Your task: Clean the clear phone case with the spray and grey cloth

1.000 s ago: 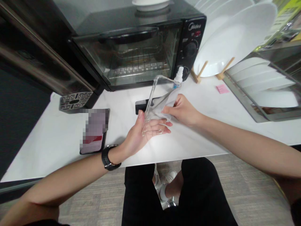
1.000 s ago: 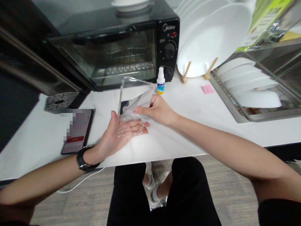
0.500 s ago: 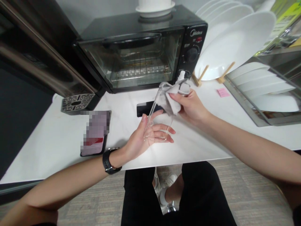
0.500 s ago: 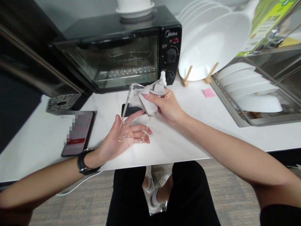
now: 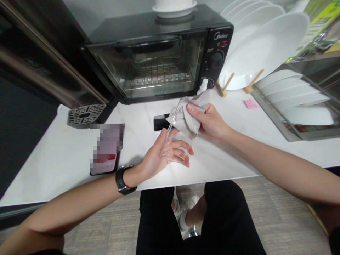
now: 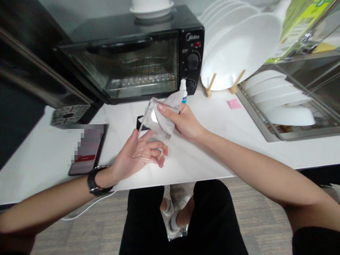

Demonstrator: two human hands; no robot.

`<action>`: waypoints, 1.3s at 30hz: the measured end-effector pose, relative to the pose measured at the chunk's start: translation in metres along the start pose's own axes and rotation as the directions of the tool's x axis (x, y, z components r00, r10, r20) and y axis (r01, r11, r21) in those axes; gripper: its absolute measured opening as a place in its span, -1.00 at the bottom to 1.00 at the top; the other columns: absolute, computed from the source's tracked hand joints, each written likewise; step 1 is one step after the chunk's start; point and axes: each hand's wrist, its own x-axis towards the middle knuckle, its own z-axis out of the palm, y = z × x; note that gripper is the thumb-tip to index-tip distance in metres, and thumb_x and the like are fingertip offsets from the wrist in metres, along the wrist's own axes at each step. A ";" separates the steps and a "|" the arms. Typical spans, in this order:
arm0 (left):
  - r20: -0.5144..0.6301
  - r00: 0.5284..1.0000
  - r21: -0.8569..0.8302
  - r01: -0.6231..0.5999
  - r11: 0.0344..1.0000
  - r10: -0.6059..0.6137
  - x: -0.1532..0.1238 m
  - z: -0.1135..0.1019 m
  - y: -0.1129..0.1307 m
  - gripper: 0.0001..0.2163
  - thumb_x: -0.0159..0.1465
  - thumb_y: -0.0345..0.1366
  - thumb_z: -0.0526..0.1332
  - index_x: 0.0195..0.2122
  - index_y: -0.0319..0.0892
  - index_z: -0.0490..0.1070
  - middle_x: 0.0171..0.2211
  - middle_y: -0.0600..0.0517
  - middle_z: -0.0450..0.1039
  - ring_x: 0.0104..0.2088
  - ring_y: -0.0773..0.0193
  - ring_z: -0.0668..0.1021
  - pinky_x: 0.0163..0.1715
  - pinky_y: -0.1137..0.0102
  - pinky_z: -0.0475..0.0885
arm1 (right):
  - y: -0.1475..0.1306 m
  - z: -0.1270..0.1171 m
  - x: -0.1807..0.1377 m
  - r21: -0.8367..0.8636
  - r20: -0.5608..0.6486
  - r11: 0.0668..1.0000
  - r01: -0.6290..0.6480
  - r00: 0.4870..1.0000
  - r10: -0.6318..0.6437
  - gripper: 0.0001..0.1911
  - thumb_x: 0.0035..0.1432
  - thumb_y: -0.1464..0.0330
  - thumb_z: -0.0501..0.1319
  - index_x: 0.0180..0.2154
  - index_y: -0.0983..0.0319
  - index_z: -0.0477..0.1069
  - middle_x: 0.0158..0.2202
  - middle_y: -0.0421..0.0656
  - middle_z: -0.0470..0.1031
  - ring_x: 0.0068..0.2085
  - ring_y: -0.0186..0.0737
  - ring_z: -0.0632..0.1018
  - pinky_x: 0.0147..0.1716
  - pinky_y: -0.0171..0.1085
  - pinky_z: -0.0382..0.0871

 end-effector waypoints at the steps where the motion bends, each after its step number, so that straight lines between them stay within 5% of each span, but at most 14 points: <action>1: 0.004 1.000 0.005 -0.005 1.000 0.005 -0.001 0.000 0.000 -0.55 0.08 -0.06 -0.44 -0.23 -0.14 0.08 -0.41 -0.05 0.30 -0.53 0.22 0.41 -0.41 0.19 0.21 | 0.000 0.001 -0.001 -0.021 0.026 0.999 -0.030 0.999 0.031 -0.80 -0.06 0.35 0.05 -0.33 0.30 0.24 -0.39 -0.19 0.37 -0.37 -0.35 0.39 -0.34 -0.31 0.28; 6: -0.019 1.000 0.034 -0.025 0.999 0.025 -0.003 0.000 -0.001 -0.55 0.10 -0.10 -0.47 -0.32 -0.18 0.11 -0.40 -0.04 0.29 -0.51 0.22 0.42 -0.41 0.19 0.21 | -0.002 0.000 -0.002 -0.129 0.080 0.988 -0.082 0.992 0.093 -0.81 -0.22 0.41 0.17 -0.44 0.35 0.30 -0.45 -0.18 0.39 -0.40 -0.31 0.40 -0.40 -0.32 0.27; 11: -0.030 0.999 0.018 -0.014 1.000 0.014 -0.003 0.001 0.000 -0.60 0.10 -0.08 -0.43 -0.27 -0.13 0.05 -0.39 -0.07 0.29 -0.52 0.24 0.40 -0.39 0.19 0.22 | -0.006 -0.004 0.000 -0.284 -0.059 0.958 0.043 0.996 -0.062 -0.87 -0.11 0.37 0.07 -0.50 0.30 0.32 -0.53 -0.31 0.35 -0.46 -0.46 0.36 -0.44 -0.45 0.22; 18: -0.036 0.993 0.052 -0.107 0.993 0.109 -0.002 -0.004 -0.002 -0.55 0.10 -0.08 -0.44 -0.48 -0.17 0.15 -0.34 -0.09 0.28 -0.49 0.22 0.40 -0.37 0.20 0.21 | -0.003 0.000 -0.005 -0.163 0.125 0.983 -0.089 0.986 0.110 -0.83 -0.19 0.42 0.11 -0.42 0.32 0.30 -0.49 -0.27 0.37 -0.41 -0.36 0.40 -0.40 -0.30 0.25; 26: -0.034 0.998 0.006 -0.044 0.999 0.045 -0.001 -0.004 -0.002 -0.54 0.08 -0.05 -0.42 -0.36 -0.16 0.15 -0.33 -0.11 0.28 -0.47 0.21 0.39 -0.35 0.16 0.22 | 0.000 0.002 0.000 -0.079 -0.031 0.997 -0.016 0.999 0.014 -0.78 -0.03 0.31 -0.04 -0.38 0.25 0.30 -0.47 -0.27 0.37 -0.39 -0.39 0.39 -0.36 -0.38 0.27; 33: -0.041 0.996 0.023 -0.073 0.997 0.074 -0.002 -0.003 -0.004 -0.46 0.08 -0.04 -0.44 -0.31 -0.25 0.20 -0.32 -0.16 0.26 -0.45 0.19 0.39 -0.31 0.13 0.19 | 0.007 0.004 -0.008 -0.126 0.199 0.973 -0.192 0.956 0.215 -0.85 -0.17 0.39 0.08 -0.47 0.33 0.30 -0.56 -0.23 0.37 -0.66 -0.43 0.36 -0.72 -0.43 0.23; 36: -0.038 0.998 -0.040 -0.048 0.998 0.047 0.000 -0.002 -0.003 -0.52 0.08 -0.04 -0.41 -0.10 -0.13 0.01 -0.38 -0.09 0.28 -0.46 0.20 0.40 -0.29 0.08 0.17 | 0.011 0.002 -0.008 -0.167 0.110 0.977 -0.130 0.983 0.149 -0.83 -0.12 0.35 0.05 -0.51 0.34 0.30 -0.62 -0.24 0.35 -0.70 -0.45 0.33 -0.74 -0.44 0.21; 39: -0.049 0.998 -0.038 -0.033 0.999 0.031 0.000 -0.003 -0.002 -0.52 0.07 -0.02 -0.39 -0.11 -0.12 0.02 -0.36 -0.10 0.28 -0.45 0.20 0.40 -0.29 0.12 0.18 | 0.005 0.003 -0.006 -0.138 -0.031 0.990 -0.030 0.999 0.026 -0.83 -0.08 0.33 0.03 -0.47 0.31 0.30 -0.55 -0.24 0.36 -0.56 -0.42 0.38 -0.58 -0.42 0.28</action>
